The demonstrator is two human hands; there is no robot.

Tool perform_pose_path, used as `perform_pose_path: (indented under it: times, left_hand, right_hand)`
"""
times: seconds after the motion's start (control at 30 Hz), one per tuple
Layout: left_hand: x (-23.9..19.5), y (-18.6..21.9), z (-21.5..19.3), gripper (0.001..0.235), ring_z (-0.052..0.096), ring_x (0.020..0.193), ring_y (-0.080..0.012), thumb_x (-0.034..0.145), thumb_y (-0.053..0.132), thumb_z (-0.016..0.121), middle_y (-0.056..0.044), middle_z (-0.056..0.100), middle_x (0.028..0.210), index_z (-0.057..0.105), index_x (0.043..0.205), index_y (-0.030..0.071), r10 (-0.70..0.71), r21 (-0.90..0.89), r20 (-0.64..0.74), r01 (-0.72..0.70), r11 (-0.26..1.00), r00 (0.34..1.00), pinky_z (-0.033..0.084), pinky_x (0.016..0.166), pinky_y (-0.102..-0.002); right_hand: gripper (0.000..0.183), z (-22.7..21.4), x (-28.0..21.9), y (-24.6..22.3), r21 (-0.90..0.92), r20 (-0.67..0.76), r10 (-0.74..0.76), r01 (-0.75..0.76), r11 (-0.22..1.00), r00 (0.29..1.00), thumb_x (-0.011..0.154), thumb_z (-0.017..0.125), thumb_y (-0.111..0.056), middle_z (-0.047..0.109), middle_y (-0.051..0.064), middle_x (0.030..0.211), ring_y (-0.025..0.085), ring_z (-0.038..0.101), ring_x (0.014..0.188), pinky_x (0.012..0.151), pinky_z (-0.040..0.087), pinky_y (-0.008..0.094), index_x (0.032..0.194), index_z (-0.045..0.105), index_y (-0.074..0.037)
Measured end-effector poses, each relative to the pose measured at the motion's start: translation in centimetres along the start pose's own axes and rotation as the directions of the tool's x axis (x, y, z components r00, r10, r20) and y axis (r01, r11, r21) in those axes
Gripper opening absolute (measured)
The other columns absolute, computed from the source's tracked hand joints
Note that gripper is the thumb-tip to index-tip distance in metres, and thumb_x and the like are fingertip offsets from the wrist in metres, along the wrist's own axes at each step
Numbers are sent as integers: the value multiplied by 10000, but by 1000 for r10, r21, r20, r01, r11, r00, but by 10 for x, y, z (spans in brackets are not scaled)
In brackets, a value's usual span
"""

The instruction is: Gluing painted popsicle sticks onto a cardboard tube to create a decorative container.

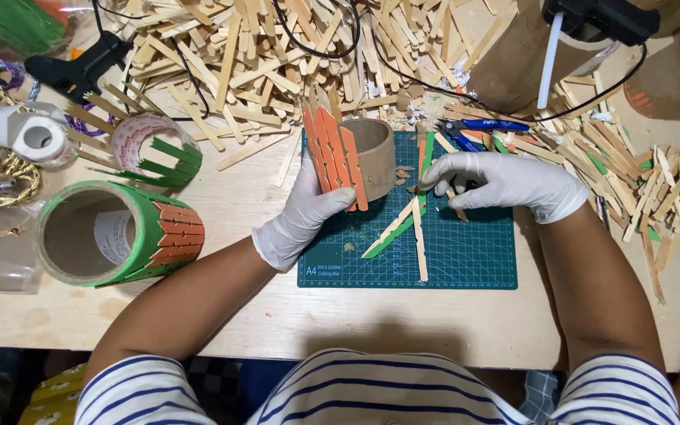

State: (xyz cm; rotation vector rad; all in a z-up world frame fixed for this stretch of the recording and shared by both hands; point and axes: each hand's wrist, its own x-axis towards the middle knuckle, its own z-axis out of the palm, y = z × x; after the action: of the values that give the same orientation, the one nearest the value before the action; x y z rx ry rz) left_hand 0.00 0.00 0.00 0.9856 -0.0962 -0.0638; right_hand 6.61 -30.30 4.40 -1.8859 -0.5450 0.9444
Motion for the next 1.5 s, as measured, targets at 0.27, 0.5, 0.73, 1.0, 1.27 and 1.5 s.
perform_pose_path:
  times: [0.27,0.5,0.73,1.0,1.27,1.5]
  left_hand:
    - [4,-4,-5,863,676,991,-194,764,89,844,-125,685,1143,393,1500,79,-42,51,22,40,998,999,587,901,-397]
    - [3,-19,-18,877,699,885,-203,749,84,826,-135,692,1070,377,1503,95,-23,55,27,22,998,999,601,819,-376]
    - [8,-16,-15,891,664,1042,-189,809,156,787,-104,650,1263,304,1557,130,34,62,66,-38,997,997,595,862,-376]
    - [9,1,6,961,593,1220,-261,787,299,750,-126,514,1469,235,1583,139,14,-2,34,-14,1000,999,509,1047,-473]
    - [9,-1,5,922,639,1146,-237,777,285,771,-97,588,1374,297,1555,146,56,-60,40,-54,997,998,535,1008,-449]
    - [7,0,10,896,633,1144,-203,759,329,797,-75,607,1348,357,1520,156,45,-33,17,-44,998,999,540,1012,-430]
  right_hand:
    - [506,62,-3,-4,-843,216,-783,516,152,584,941,518,-627,469,-78,544,163,500,488,515,442,334,582,486,-271]
    - [414,115,-26,16,-882,260,-872,469,-40,414,1094,375,-450,675,29,1196,256,619,1073,871,506,407,1118,672,-162]
    - [205,129,-35,41,-995,59,-939,91,-30,339,1067,494,-421,616,-108,1361,203,523,1190,903,494,408,1221,576,-314]
    - [194,120,-28,40,-987,-96,-993,121,103,66,1020,620,-270,685,-188,1158,163,557,1164,977,489,475,1126,627,-432]
    - [326,115,-23,46,-975,-168,-983,157,156,-67,953,690,-131,687,-155,1114,231,573,1141,989,485,600,1011,706,-452]
    - [298,115,-17,27,-957,-216,-974,211,197,-71,995,658,-128,662,-112,1103,230,579,1162,1028,482,557,998,730,-418]
